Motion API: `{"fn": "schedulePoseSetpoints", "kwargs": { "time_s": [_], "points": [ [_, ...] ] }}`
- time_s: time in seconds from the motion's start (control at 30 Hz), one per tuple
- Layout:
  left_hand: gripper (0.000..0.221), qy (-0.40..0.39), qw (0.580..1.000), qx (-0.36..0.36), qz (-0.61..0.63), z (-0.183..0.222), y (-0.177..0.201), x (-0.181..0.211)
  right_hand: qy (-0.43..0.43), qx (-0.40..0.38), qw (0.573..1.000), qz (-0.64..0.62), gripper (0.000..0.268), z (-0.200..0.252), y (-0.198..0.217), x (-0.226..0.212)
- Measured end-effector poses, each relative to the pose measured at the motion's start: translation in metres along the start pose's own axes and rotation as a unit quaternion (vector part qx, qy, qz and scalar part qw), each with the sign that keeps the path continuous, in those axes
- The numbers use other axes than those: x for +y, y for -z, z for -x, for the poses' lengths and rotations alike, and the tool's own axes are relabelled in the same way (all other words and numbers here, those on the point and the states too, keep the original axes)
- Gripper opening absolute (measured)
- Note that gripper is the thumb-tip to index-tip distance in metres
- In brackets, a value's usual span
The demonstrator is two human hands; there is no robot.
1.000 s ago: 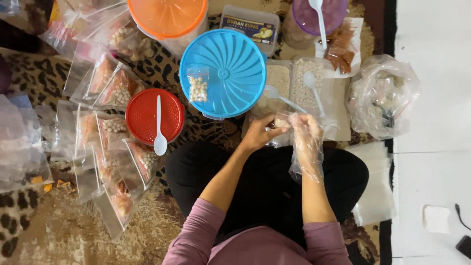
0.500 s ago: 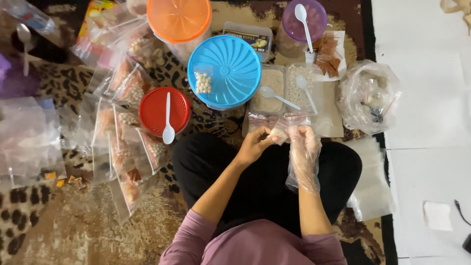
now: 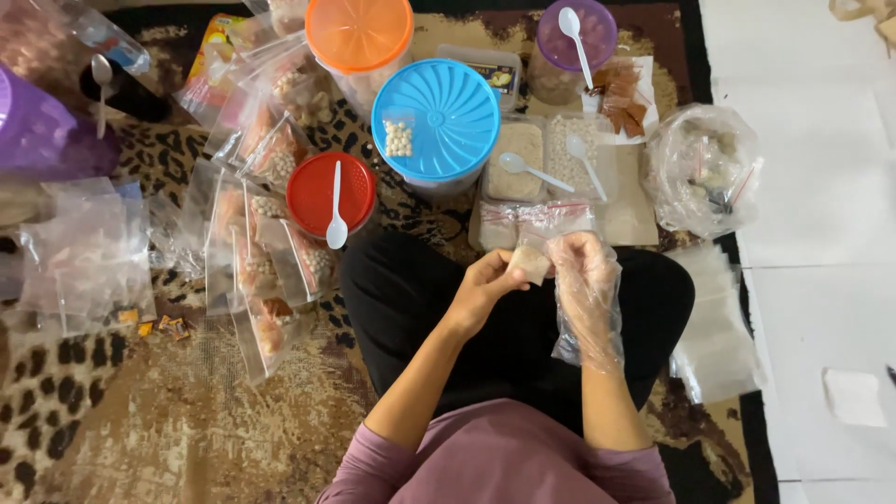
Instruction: A person sitting on the floor is manually packaging small food items into plastic bags using a spoon.
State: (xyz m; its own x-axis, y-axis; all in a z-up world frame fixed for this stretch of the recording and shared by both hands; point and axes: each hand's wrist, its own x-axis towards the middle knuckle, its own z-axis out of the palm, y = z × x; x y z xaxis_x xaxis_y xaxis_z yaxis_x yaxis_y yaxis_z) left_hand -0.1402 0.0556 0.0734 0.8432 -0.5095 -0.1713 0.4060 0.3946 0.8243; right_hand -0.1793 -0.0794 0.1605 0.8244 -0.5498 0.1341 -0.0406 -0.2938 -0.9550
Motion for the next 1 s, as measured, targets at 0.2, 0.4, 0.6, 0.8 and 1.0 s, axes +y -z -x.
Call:
{"fn": "schedulePoseSetpoints", "kwargs": {
  "time_s": [0.2, 0.4, 0.6, 0.8, 1.0],
  "points": [
    [0.025, -0.041, 0.993, 0.047, -0.101, 0.013, -0.004, -0.007, 0.014, -0.034, 0.999, -0.037, 0.013, 0.01, 0.009, 0.003],
    [0.024, -0.041, 0.989, 0.068, -0.126, 0.027, -0.02, 0.011, -0.04, -0.099, 0.984, -0.143, 0.016, 0.034, 0.011, -0.007],
    [0.033, -0.045, 0.994, 0.034, -0.093, 0.038, -0.031, 0.011, -0.067, -0.127, 0.979, -0.144, 0.018, 0.037, 0.03, 0.02],
    [0.025, -0.044, 0.989, 0.07, -0.126, 0.034, -0.026, 0.008, -0.064, -0.132, 0.981, -0.126, 0.019, 0.041, 0.032, 0.003],
    [0.022, -0.05, 0.988, 0.075, -0.127, 0.038, -0.039, 0.015, -0.024, -0.128, 0.984, -0.121, 0.019, 0.043, 0.03, 0.037]
  ]
}}
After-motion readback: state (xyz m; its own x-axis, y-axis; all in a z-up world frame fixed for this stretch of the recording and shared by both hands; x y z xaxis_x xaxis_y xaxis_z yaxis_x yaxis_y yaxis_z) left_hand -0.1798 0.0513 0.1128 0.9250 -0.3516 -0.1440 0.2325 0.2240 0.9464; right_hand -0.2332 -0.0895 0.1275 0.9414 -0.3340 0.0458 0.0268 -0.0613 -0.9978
